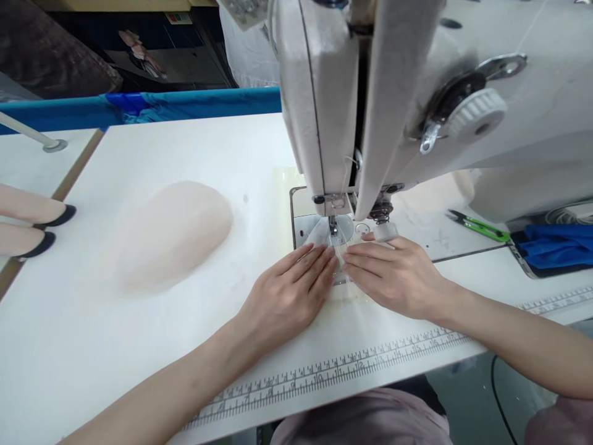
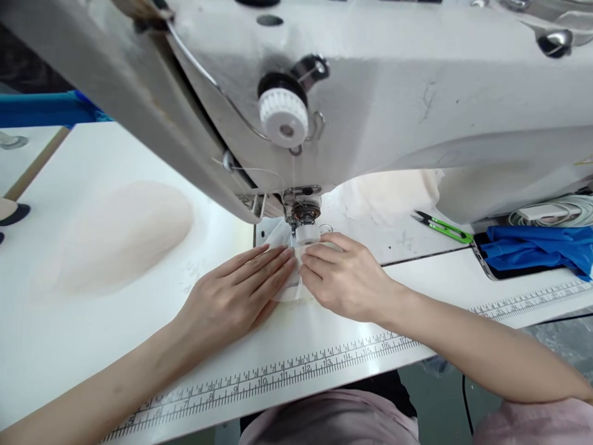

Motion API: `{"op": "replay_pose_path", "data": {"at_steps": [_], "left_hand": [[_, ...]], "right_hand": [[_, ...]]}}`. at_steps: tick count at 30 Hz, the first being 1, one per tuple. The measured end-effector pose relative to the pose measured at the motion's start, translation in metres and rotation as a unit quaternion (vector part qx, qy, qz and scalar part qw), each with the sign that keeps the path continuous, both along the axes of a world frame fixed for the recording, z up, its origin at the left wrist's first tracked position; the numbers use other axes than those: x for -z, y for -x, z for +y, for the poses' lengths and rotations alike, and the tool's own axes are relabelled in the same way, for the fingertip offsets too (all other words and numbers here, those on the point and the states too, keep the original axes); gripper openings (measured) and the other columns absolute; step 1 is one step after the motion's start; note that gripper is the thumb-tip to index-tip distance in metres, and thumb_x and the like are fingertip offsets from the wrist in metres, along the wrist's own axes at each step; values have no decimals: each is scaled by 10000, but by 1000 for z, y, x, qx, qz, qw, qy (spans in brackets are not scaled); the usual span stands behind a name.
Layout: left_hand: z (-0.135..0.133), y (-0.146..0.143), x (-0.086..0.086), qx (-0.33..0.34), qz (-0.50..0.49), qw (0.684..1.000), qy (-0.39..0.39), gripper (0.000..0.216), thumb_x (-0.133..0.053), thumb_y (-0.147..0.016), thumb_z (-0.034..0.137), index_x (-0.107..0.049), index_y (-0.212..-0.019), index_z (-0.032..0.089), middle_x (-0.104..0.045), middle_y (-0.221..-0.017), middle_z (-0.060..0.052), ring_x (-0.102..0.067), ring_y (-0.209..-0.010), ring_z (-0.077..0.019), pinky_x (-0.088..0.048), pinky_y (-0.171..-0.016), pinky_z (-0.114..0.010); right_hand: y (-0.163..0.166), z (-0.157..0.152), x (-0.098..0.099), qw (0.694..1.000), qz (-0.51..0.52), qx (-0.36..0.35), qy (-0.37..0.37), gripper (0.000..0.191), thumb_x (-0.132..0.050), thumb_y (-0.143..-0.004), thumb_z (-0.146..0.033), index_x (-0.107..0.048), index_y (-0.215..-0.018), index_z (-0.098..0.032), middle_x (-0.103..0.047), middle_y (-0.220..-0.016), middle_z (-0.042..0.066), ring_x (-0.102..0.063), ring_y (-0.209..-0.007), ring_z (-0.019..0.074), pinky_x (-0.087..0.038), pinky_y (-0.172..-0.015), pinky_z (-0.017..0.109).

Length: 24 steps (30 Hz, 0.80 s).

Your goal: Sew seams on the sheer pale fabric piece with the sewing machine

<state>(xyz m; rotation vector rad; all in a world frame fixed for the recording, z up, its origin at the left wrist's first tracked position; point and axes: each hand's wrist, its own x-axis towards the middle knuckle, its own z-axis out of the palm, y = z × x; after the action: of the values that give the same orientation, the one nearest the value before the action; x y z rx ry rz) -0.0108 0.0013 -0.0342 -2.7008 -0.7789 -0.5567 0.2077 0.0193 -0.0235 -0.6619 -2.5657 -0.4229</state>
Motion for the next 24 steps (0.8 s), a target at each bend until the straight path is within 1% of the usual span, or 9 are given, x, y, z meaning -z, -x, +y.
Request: {"op": "replay_pose_path", "data": {"at_steps": [3,7,12,16,20,24], "left_hand": [[1,-1,-2,3,11,1000,-5,304,-497,-910,144,-609,-1165,20,-654,-1175,-173,-641,-1089,-268,-549,-965,-435],[3,-1,-2,-1,15,1000,-2,296,-470,-922,148,-616,-1166,63,-655,-1184,-143,-635,-1103,-251,-543,-977,-433],[5,-2,-1,-10,11,1000,-18,295,-495,-910,143,-615,-1157,33,-656,-1173,-165,-637,-1099,-258,-536,-983,-443],[6,-3,-1,-25,17,999,-20,288,-502,-914,141,-614,-1166,58,-656,-1183,-144,-631,-1112,-244,-522,-1002,-443],[3,-3,-1,-17,8,1000,-24,284,-552,-882,101,-621,-1147,24,-674,-1146,-156,-643,-1088,-256,-524,-1001,-444],[3,-3,0,-16,-1,1000,-24,272,-567,-874,97,-631,-1122,7,-682,-1123,-167,-656,-1061,-264,-531,-992,-456]], "right_hand": [[0,0,1,1000,-2,2,-4,232,-523,-904,-70,-706,-828,-191,-744,-902,3,-652,-886,131,-481,-869,310],[0,1,2,1000,1,2,-1,201,-537,-899,-83,-706,-838,-173,-744,-907,11,-652,-877,136,-474,-890,317],[0,4,2,1000,-2,8,-15,227,-524,-902,-78,-709,-834,-190,-745,-943,3,-648,-876,131,-469,-899,307],[0,5,3,1000,-2,11,-12,204,-538,-880,-50,-706,-879,-167,-744,-966,-2,-655,-875,123,-478,-890,300],[-1,5,5,1000,-6,9,-4,187,-545,-879,-51,-702,-927,-141,-741,-995,21,-663,-902,137,-486,-892,319],[-1,5,6,1000,-5,10,-7,185,-546,-882,-53,-704,-929,-139,-742,-990,27,-668,-875,140,-488,-903,331]]}}
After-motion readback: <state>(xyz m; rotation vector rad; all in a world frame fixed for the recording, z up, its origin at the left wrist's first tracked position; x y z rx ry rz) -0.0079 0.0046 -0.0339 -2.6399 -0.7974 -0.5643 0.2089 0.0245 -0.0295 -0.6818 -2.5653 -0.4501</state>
